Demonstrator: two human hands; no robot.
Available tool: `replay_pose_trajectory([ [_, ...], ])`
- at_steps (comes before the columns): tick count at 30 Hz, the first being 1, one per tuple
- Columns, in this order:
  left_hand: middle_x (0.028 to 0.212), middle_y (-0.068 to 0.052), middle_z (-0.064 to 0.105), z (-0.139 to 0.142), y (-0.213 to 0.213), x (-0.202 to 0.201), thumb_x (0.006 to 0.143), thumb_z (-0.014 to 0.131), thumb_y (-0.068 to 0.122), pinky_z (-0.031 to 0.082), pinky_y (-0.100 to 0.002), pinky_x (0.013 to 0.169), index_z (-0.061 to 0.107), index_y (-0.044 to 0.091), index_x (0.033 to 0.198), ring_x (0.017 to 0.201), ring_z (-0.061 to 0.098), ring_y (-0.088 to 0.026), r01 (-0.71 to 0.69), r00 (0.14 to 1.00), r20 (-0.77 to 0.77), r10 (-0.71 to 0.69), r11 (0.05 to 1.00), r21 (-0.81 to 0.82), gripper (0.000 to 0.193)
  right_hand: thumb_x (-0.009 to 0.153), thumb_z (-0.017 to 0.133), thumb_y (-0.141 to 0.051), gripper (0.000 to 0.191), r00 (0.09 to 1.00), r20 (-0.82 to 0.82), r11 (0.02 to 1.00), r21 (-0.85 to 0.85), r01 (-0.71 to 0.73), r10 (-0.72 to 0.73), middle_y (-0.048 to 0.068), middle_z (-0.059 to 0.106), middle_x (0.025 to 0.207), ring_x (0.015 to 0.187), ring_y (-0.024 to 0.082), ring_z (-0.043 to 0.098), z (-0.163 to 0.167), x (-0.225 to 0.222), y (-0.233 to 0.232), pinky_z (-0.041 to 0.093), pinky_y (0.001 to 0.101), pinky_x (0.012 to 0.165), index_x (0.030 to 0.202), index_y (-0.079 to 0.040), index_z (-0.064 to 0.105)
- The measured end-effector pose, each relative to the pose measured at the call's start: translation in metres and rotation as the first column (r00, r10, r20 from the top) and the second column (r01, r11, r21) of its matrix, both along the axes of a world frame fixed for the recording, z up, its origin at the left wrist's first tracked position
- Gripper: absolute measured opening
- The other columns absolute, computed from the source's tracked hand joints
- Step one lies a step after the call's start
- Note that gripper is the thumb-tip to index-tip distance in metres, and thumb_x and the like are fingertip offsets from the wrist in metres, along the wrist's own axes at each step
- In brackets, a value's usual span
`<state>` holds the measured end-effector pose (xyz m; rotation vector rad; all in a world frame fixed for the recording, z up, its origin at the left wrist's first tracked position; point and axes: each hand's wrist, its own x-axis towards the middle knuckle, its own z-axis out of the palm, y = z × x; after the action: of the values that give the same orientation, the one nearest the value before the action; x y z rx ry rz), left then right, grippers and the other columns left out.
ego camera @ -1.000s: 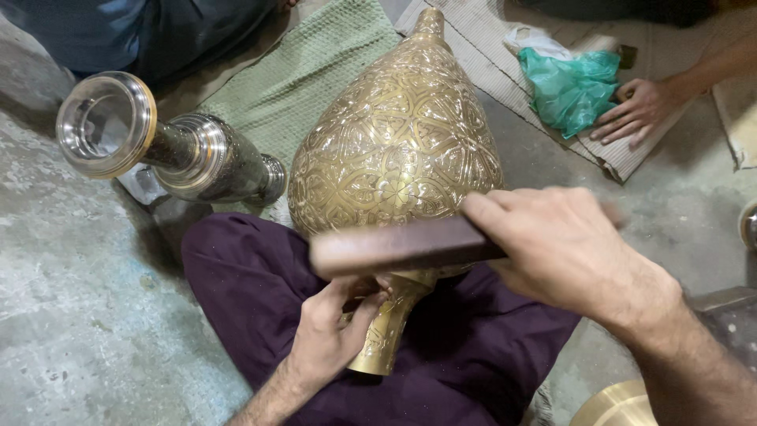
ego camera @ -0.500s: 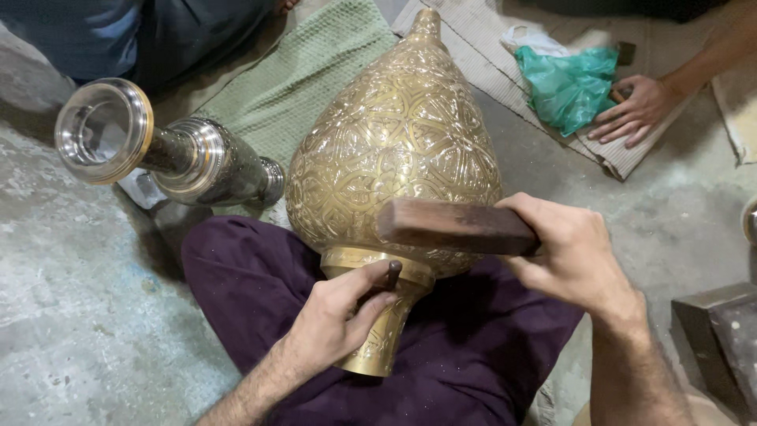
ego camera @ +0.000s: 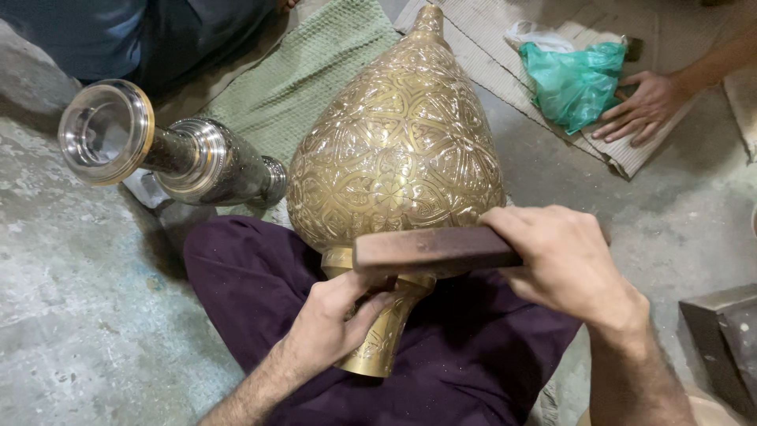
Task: The person sits on the floor with a large engraved brass vessel on their lap. They hold a small punch against the brass neck with one hand and strike it with a wooden mallet in the other hand, working around the neck to deepen the engraved pattern, repositioning the punch repeatedly.
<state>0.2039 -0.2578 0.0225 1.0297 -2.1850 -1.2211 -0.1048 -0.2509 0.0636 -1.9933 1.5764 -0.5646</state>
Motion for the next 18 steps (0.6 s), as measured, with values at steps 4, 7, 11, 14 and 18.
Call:
replay_pose_trajectory([
  [4,0.113,-0.015,0.075,0.007,-0.006,-0.005,0.094,0.072,0.008,0.065,-0.033,0.085,0.061,0.0,0.129,0.103,0.078,-0.025,0.037,0.997,-0.066,-0.038,0.999,-0.02,0.038,0.065,0.08,-0.011,0.046,0.996,0.081,0.999,0.034,0.031,-0.034,0.014,0.072,0.088,0.08,0.035,0.072,-0.008,-0.004,0.007,0.056,0.0415,0.067,0.108,-0.009,0.064],
  [7,0.11,-0.013,0.077,0.012,-0.013,-0.008,0.096,0.072,0.011,0.064,-0.036,0.088,0.065,0.004,0.121,0.103,0.078,-0.026,0.117,0.993,0.028,-0.118,0.993,0.031,0.028,0.063,0.08,-0.009,0.047,0.997,0.053,0.999,-0.011,0.05,-0.049,0.014,0.072,0.086,0.077,0.034,0.072,-0.023,-0.005,0.014,0.055,0.0411,0.066,0.107,-0.01,0.066],
  [11,0.11,-0.017,0.074,0.019,-0.02,-0.013,0.095,0.067,0.009,0.062,-0.04,0.088,0.06,0.002,0.129,0.103,0.075,-0.033,0.199,0.979,0.047,-0.2,0.98,0.026,0.036,0.078,0.086,-0.016,0.035,0.951,0.171,0.955,0.197,0.222,-0.257,0.01,0.07,0.074,0.068,0.024,0.069,-0.047,0.0,0.033,0.056,0.0362,0.062,0.107,-0.009,0.066],
  [14,0.105,-0.016,0.075,0.02,-0.028,-0.021,0.096,0.064,0.009,0.061,-0.042,0.087,0.059,0.004,0.131,0.1,0.075,-0.034,0.284,0.952,0.096,-0.29,0.956,0.071,0.035,0.066,0.078,-0.006,0.045,0.966,0.17,0.974,-0.087,0.21,-0.194,0.01,0.073,0.084,0.076,0.021,0.073,-0.061,-0.005,0.05,0.056,0.0333,0.067,0.11,-0.009,0.068],
  [18,0.104,-0.016,0.075,0.022,-0.034,-0.029,0.096,0.065,0.013,0.06,-0.044,0.083,0.059,0.006,0.13,0.098,0.074,-0.035,0.374,0.905,0.182,-0.385,0.923,0.095,0.035,0.074,0.082,-0.012,0.042,0.865,0.318,0.918,0.056,0.392,-0.388,0.008,0.072,0.083,0.072,0.02,0.068,-0.087,0.006,0.073,0.056,0.0313,0.068,0.113,-0.007,0.067],
])
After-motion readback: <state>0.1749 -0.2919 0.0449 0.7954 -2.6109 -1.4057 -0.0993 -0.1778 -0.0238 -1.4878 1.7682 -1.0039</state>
